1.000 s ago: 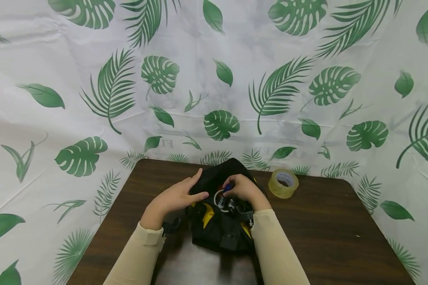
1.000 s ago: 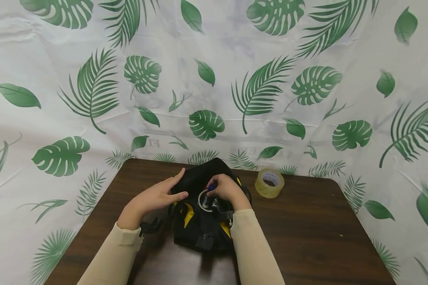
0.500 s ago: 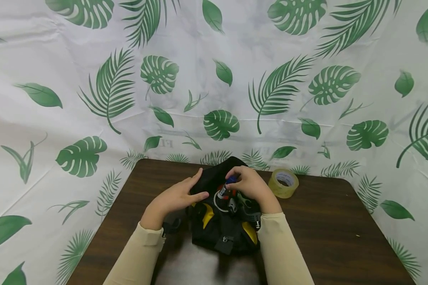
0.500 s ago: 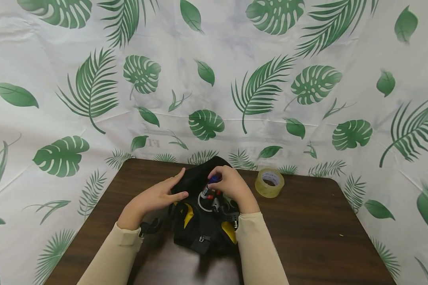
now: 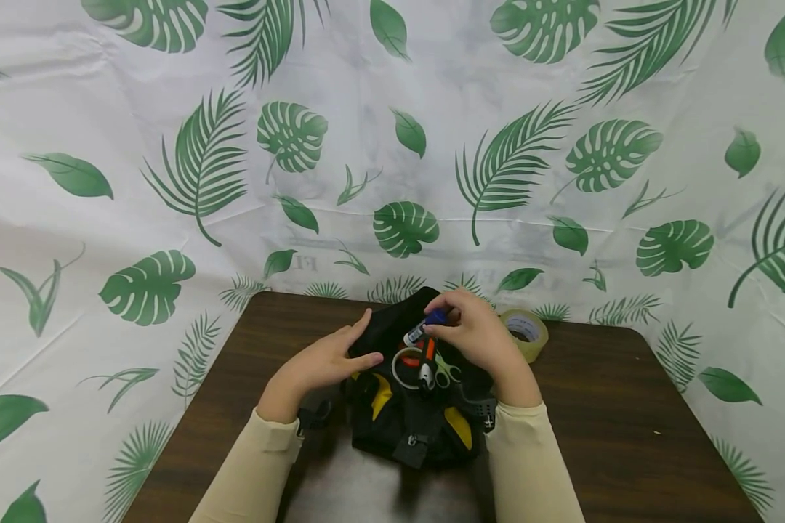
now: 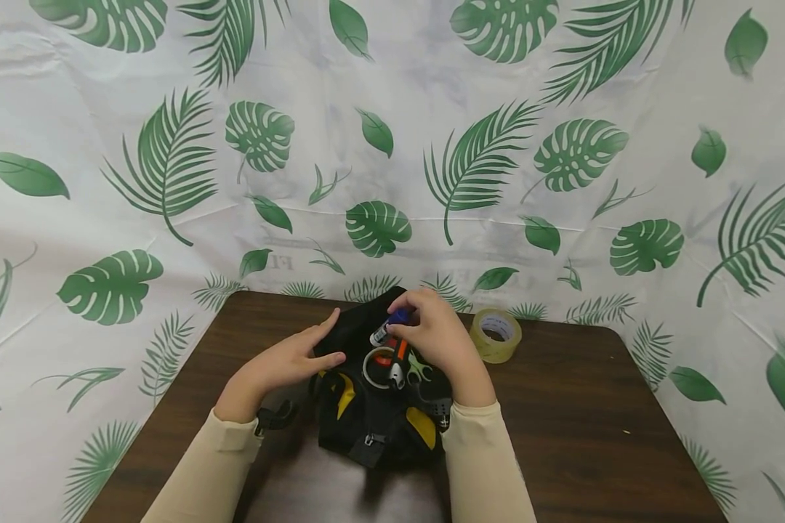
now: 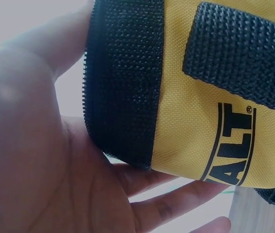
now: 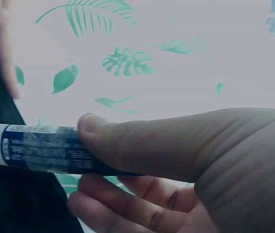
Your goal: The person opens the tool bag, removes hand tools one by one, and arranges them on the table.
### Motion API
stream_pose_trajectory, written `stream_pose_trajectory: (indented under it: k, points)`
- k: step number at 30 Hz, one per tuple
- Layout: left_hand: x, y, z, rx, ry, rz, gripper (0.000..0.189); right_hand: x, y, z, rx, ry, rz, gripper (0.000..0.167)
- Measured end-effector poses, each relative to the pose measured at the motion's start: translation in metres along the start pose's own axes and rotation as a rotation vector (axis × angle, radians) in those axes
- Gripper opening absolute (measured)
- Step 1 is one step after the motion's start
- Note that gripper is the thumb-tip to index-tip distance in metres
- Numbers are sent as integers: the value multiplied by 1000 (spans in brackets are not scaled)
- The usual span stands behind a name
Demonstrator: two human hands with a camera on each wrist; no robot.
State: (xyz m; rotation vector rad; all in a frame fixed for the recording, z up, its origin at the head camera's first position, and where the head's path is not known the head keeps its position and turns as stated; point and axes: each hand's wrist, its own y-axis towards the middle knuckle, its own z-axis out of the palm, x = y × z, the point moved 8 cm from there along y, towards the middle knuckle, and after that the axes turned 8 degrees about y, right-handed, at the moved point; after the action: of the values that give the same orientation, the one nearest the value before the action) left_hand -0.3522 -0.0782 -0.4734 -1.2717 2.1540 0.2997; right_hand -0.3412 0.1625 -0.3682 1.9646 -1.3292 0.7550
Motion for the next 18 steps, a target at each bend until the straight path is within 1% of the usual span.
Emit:
stream_pose_trajectory:
  k: [2,5,10,13,15,18]
  points:
    - [-1,0,1,-1,-2,1,101,2,-3,-8,-68,-5,-8,22]
    - [-1,-1,1,1,-1,2,100,-1,-7,-21,-213,3,-5,24]
    - [-2,-3,1,2,2,1,100,-13,-16,-41,-441,76,-11,27]
    - [-2,-2,0,-2,-3,-2,101,-21,-25,-50,-556,126,-41,27]
    - [-3,-2,0,-5,-1,1,102,-28,-32,-54,-633,133,-57,26]
    - [-3,-2,1,-7,6,-3,102,-39,-42,-57,-722,148,-89,26]
